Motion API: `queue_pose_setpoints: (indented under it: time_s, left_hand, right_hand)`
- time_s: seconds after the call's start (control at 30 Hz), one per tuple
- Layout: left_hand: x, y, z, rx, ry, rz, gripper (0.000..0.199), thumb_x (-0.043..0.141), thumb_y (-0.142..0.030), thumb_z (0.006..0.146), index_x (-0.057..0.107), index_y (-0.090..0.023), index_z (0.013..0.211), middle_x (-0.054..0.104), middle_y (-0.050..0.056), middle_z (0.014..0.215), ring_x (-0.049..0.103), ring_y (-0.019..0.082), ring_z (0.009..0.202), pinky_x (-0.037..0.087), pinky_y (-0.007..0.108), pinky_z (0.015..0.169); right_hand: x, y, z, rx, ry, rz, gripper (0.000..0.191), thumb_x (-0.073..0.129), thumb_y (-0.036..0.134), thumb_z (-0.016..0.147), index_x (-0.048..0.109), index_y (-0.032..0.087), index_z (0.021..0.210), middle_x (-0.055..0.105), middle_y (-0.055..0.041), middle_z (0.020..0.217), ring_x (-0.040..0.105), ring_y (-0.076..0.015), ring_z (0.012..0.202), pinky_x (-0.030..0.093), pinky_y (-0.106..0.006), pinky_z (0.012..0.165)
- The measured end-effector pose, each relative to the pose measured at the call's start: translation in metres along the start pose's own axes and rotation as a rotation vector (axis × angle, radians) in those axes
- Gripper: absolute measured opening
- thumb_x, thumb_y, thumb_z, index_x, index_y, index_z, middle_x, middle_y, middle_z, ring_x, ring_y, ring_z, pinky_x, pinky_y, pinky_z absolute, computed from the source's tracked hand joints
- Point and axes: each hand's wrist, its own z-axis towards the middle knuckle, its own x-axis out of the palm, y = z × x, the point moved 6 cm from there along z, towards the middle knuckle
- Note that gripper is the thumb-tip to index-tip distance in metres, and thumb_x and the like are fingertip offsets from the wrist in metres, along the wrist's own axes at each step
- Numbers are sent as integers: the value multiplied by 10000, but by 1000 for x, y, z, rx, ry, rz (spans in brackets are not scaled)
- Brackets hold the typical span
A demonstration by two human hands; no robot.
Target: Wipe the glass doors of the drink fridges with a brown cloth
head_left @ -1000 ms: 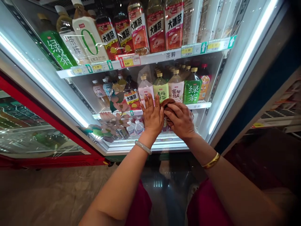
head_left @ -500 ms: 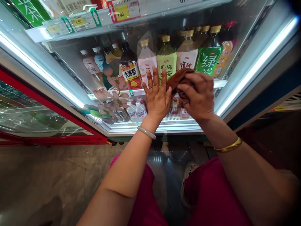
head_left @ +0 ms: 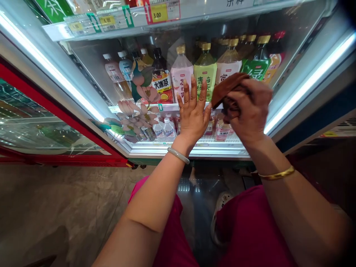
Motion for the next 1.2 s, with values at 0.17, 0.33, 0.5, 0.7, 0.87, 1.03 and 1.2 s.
queue_pose_setpoints:
  time_s: [0.17, 0.33, 0.5, 0.7, 0.87, 1.03, 1.2]
  left_hand:
    - [0, -2, -3, 15, 8, 30, 622, 381, -341, 1057, 226, -243, 1651, 69, 77, 1755, -57, 264, 1621, -22, 572, 1310]
    - [3, -4, -4, 27, -40, 52, 637, 408, -339, 1053, 211, -253, 1652, 67, 78, 1758, -74, 279, 1617, 4, 608, 1300]
    - [2, -11, -5, 36, -54, 68, 644, 431, -307, 1040, 234, -218, 1647, 48, 90, 1758, -105, 282, 1609, 50, 586, 1311]
    - [5, -27, -4, 157, 13, 83, 649, 422, -294, 1035, 232, -211, 1649, 129, 71, 1747, -58, 242, 1617, 34, 550, 1328]
    - [9, -31, -1, 155, 14, 61, 663, 463, -267, 1013, 259, -194, 1640, 132, 83, 1747, -53, 251, 1618, 53, 545, 1328]
    - [10, -31, 1, 128, -5, 32, 710, 467, -235, 996, 204, -214, 1655, 111, 70, 1752, -69, 255, 1618, 55, 565, 1323]
    - [7, -30, -1, 140, -2, 35, 707, 484, -239, 995, 223, -204, 1650, 112, 82, 1750, -67, 257, 1616, 54, 549, 1328]
  right_hand:
    - [-37, -49, 0, 121, -318, -212, 564, 686, 221, 826, 577, 161, 1377, 495, -209, 1435, 488, -398, 1329, 408, -607, 1064]
    - [-7, -12, -12, 9, -191, -222, 513, 671, 197, 821, 611, 227, 1329, 504, -186, 1436, 455, -401, 1345, 408, -601, 1108]
    - [4, 6, -12, -104, -32, -155, 358, 659, 226, 859, 648, 305, 1208, 596, -83, 1351, 511, -315, 1350, 469, -511, 1107]
    - [-30, -59, -9, 166, -337, -273, 577, 717, 285, 715, 606, 270, 1281, 505, -175, 1509, 511, -438, 1331, 438, -666, 1052]
    - [-1, -3, -9, -10, -90, -174, 468, 660, 213, 821, 641, 270, 1285, 612, -104, 1424, 483, -341, 1331, 449, -548, 1104]
    - [-7, -11, -6, -1, -30, -148, 356, 659, 249, 848, 672, 267, 1203, 679, -83, 1263, 518, -310, 1229, 459, -515, 1064]
    - [-41, -89, -10, 305, -288, -260, 793, 713, 307, 645, 496, 135, 1388, 588, -225, 1274, 533, -418, 1182, 432, -649, 997]
